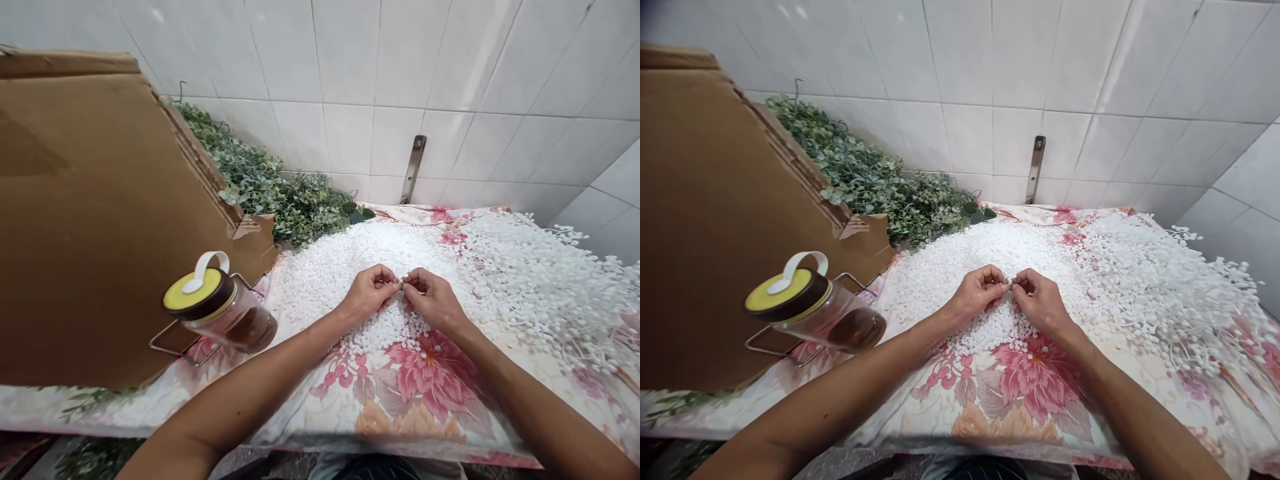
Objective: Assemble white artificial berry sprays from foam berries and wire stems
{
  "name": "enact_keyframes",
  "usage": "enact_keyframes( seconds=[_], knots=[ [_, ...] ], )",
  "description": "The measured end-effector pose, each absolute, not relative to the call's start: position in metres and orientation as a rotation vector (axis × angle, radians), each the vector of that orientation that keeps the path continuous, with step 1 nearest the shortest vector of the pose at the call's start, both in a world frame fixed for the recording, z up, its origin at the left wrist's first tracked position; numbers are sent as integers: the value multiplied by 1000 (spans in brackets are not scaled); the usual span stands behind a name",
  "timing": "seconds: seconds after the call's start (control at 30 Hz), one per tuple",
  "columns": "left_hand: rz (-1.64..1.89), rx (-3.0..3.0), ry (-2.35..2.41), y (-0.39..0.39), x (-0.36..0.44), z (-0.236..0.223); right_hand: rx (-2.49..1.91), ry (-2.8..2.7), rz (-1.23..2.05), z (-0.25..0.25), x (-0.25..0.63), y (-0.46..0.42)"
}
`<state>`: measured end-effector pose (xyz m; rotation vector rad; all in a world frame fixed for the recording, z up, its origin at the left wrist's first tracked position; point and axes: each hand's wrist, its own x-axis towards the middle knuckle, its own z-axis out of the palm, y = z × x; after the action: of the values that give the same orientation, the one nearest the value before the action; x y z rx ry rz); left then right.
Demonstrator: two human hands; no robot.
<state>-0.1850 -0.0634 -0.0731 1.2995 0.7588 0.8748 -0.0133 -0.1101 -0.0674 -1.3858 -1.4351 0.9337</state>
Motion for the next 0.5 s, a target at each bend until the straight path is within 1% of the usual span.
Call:
enact_keyframes(
  seconds=[0.13, 0.27, 0.5],
  knots=[
    [904, 1299, 814, -65, -184, -72, -1386, -1472, 842, -68, -13, -109],
    [900, 1287, 870, -64, -182, -71, -1375, -1491, 826, -70, -11, -108],
    [842, 1259, 906, -64, -181, -71, -1378, -1385, 991, -63, -9, -110]
  ],
)
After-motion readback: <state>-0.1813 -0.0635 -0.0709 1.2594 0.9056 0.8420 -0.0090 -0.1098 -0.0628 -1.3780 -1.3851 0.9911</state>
